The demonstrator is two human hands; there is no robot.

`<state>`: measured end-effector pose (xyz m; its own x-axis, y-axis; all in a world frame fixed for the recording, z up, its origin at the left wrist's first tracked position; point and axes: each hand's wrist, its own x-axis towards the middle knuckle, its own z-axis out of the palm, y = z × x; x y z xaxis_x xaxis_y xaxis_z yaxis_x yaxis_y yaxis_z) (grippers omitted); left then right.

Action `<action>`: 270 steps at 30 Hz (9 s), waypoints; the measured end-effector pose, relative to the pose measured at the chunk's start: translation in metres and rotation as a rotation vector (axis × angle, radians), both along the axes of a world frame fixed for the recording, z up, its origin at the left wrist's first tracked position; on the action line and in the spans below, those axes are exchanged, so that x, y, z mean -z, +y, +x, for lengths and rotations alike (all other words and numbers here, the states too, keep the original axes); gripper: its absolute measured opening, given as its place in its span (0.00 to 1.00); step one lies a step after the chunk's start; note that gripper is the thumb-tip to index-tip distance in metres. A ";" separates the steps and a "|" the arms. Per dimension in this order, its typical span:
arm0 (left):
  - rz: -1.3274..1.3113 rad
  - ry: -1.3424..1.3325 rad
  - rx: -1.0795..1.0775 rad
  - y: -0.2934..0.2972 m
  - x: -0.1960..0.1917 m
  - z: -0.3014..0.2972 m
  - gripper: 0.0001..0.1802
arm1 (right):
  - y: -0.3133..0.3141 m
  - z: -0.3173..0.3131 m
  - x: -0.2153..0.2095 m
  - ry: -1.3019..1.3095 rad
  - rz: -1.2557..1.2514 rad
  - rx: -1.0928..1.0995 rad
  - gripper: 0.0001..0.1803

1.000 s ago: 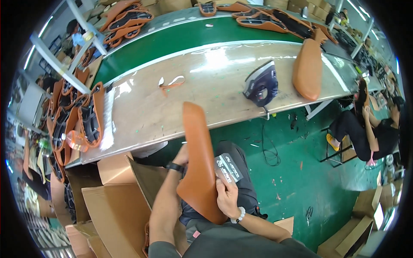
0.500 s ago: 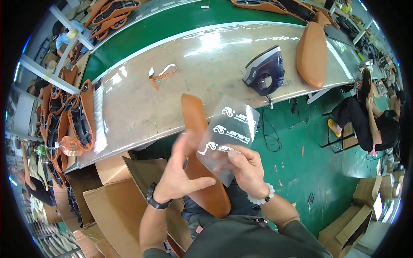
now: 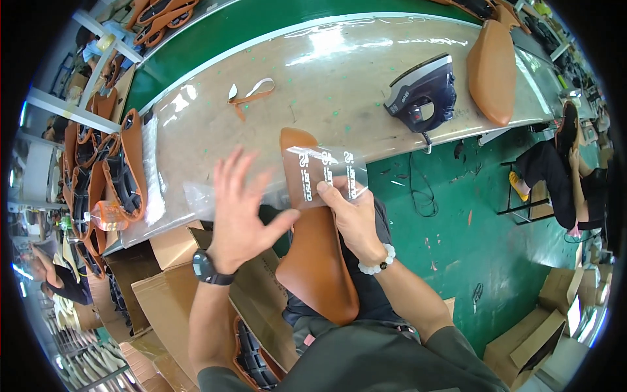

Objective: The worker applies heat-transfer logos to bicycle seats using an iron and then packs them into boxes.

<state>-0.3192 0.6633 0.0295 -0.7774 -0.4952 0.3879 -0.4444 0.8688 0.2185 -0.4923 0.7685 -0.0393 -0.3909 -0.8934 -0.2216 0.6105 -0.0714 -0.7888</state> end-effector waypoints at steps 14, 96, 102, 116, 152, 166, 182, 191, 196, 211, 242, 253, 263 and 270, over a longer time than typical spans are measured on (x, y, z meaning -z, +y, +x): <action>0.590 0.192 0.086 -0.018 0.044 -0.010 0.44 | -0.011 -0.007 -0.007 0.139 0.082 -0.081 0.11; 0.641 0.316 0.148 -0.019 0.061 -0.025 0.48 | -0.027 -0.126 -0.127 2.291 -0.150 -0.326 0.29; 0.641 0.291 0.137 -0.020 0.061 -0.025 0.51 | -0.032 -0.128 -0.127 2.275 -0.147 -0.288 0.28; 0.693 0.176 0.078 -0.025 0.041 -0.026 0.60 | -0.031 -0.156 -0.086 1.750 0.076 0.272 0.30; 0.952 1.104 -0.717 0.202 0.021 0.075 0.23 | 0.148 -0.071 0.183 0.379 -0.072 0.070 0.18; 0.753 0.288 -1.707 0.358 0.149 0.338 0.30 | 0.101 -0.003 0.133 0.511 0.199 -0.357 0.14; 1.373 -0.528 -0.920 0.382 0.273 0.343 0.18 | 0.043 0.041 0.029 0.571 0.212 -0.535 0.06; -0.145 0.347 -1.046 -0.064 0.086 0.253 0.18 | -0.075 0.008 0.050 0.531 0.127 -0.154 0.09; -0.665 -0.270 -1.200 -0.269 0.081 0.273 0.20 | -0.070 0.007 0.044 0.564 0.301 -0.245 0.11; -0.681 0.055 -0.723 -0.209 -0.031 0.220 0.27 | 0.023 0.010 0.051 0.460 0.090 -0.183 0.12; 1.521 1.119 -0.362 0.139 0.117 0.082 0.32 | 0.197 -0.021 0.032 0.483 -0.098 0.126 0.14; -0.272 -0.072 -0.648 -0.044 0.090 0.085 0.25 | 0.223 -0.074 0.101 0.015 0.101 0.369 0.11; 0.197 0.079 -0.355 0.074 0.097 -0.062 0.19 | 0.250 -0.132 0.136 -0.106 0.284 0.713 0.10; 0.758 0.039 0.412 0.197 0.133 -0.315 0.51 | 0.266 -0.201 0.135 -0.028 0.283 1.112 0.10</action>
